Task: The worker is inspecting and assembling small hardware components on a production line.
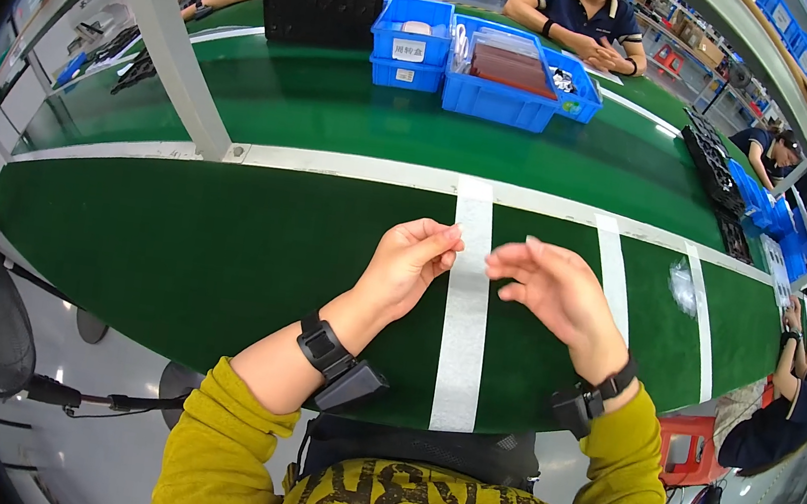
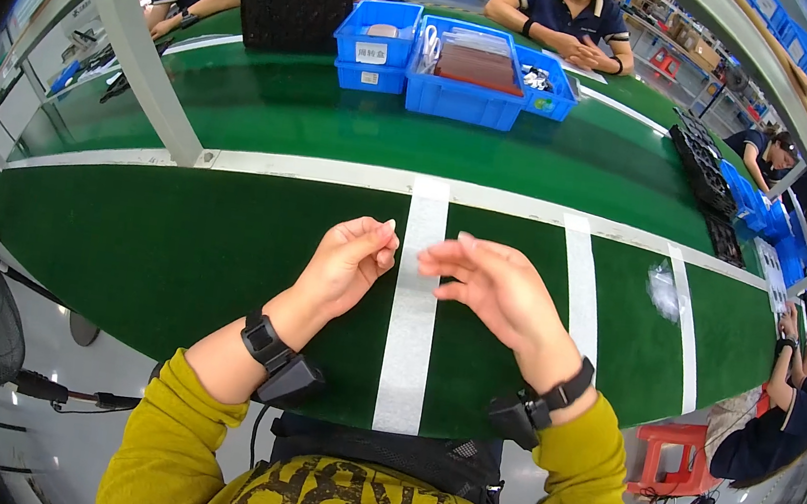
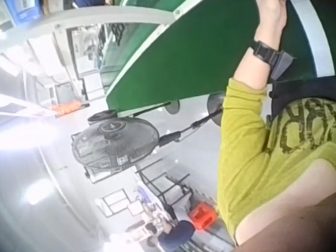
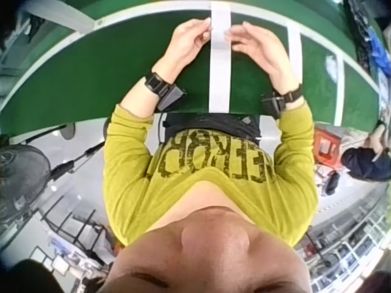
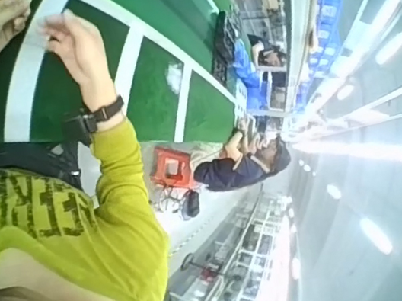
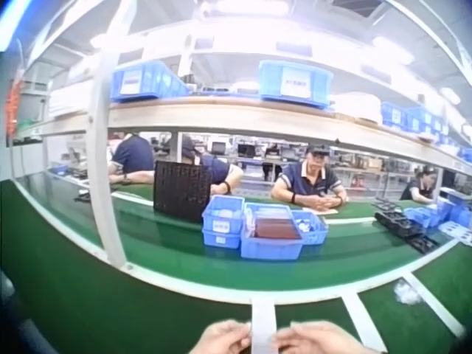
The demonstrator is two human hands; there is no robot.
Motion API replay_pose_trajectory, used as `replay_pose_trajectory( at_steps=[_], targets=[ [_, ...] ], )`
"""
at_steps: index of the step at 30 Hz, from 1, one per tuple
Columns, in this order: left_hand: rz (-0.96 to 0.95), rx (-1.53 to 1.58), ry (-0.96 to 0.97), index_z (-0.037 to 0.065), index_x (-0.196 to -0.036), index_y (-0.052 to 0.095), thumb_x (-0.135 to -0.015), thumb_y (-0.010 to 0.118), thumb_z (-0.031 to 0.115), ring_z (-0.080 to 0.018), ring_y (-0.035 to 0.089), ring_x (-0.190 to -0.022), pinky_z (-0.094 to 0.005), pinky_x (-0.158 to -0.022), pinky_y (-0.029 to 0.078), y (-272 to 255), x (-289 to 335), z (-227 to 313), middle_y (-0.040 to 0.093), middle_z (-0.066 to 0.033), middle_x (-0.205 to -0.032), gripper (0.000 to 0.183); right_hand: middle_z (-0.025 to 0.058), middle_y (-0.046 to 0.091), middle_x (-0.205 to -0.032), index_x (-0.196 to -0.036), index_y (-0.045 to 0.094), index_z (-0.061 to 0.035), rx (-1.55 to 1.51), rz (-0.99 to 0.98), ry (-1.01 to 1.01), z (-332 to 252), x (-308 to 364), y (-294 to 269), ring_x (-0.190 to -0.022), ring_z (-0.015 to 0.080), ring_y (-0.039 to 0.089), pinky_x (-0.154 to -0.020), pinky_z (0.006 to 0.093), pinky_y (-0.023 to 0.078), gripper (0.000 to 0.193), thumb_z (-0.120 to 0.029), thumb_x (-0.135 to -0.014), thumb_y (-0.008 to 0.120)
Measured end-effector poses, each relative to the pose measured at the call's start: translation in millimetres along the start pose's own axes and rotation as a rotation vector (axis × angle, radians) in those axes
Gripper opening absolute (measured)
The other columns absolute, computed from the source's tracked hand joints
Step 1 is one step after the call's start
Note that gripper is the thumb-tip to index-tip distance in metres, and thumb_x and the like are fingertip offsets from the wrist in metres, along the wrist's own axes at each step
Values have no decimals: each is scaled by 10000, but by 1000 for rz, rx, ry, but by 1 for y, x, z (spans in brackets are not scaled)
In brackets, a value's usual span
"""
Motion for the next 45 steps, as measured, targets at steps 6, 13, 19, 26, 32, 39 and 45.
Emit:
replay_pose_trajectory(
  at_steps=[6,13,19,26,32,39,45],
  targets=[
    [-15,-188,110,45,-762,566,-894,560,184,-88,478,-622,-226,-619,410,5,-3,23,568,-23,-724,192,171,597,-1087,-1049,581,56,-345,-72,57,24,-29,-10,-1021,266,564,-814,344,451,373,-253,-936,405],
    [-7,-315,77,15,-833,579,-919,508,185,-96,497,-698,-242,-680,425,1,-3,15,585,-52,-814,203,124,615,-1027,-1001,603,0,-365,-93,29,31,-29,-20,-972,220,570,-790,326,448,261,-198,-913,458],
    [-131,-205,4,-4,-917,614,-925,493,180,-93,521,-746,-254,-744,445,10,0,8,598,-44,-837,220,48,610,-893,-952,587,-25,-195,-38,-17,35,-27,-17,-820,128,568,-711,257,447,118,-95,-868,543],
    [-135,-168,-57,7,-887,622,-924,485,202,-107,498,-705,-281,-715,423,8,-2,0,544,-17,-736,241,24,585,-780,-850,570,-18,314,11,-198,28,-21,-10,-719,86,539,-688,236,449,136,-128,-904,511],
    [-156,-219,-85,-4,-943,635,-921,491,200,-133,516,-733,-317,-756,433,10,0,-5,526,-17,-738,251,8,536,-781,-875,538,-25,365,-32,-263,30,-19,5,-729,75,491,-677,238,431,130,-134,-921,485],
    [-247,-228,-102,-3,-927,620,-927,478,207,-174,527,-765,-333,-756,434,17,2,-10,517,-26,-742,254,12,524,-765,-823,522,-43,59,-47,-184,37,-22,6,-713,90,488,-684,249,427,165,-158,-932,474],
    [-362,-195,-97,-16,-916,609,-934,471,185,-155,534,-750,-278,-733,418,28,3,-8,536,-33,-763,245,8,531,-763,-824,536,-43,-21,-61,-195,39,-23,6,-721,84,496,-713,249,423,145,-150,-917,505]
  ],
)
Point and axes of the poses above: each hand's wrist, its own x-axis away from the middle knuckle, its own y-axis out of the palm, z = x × y, the point moved 8 cm from there along -x, towards the middle knuckle
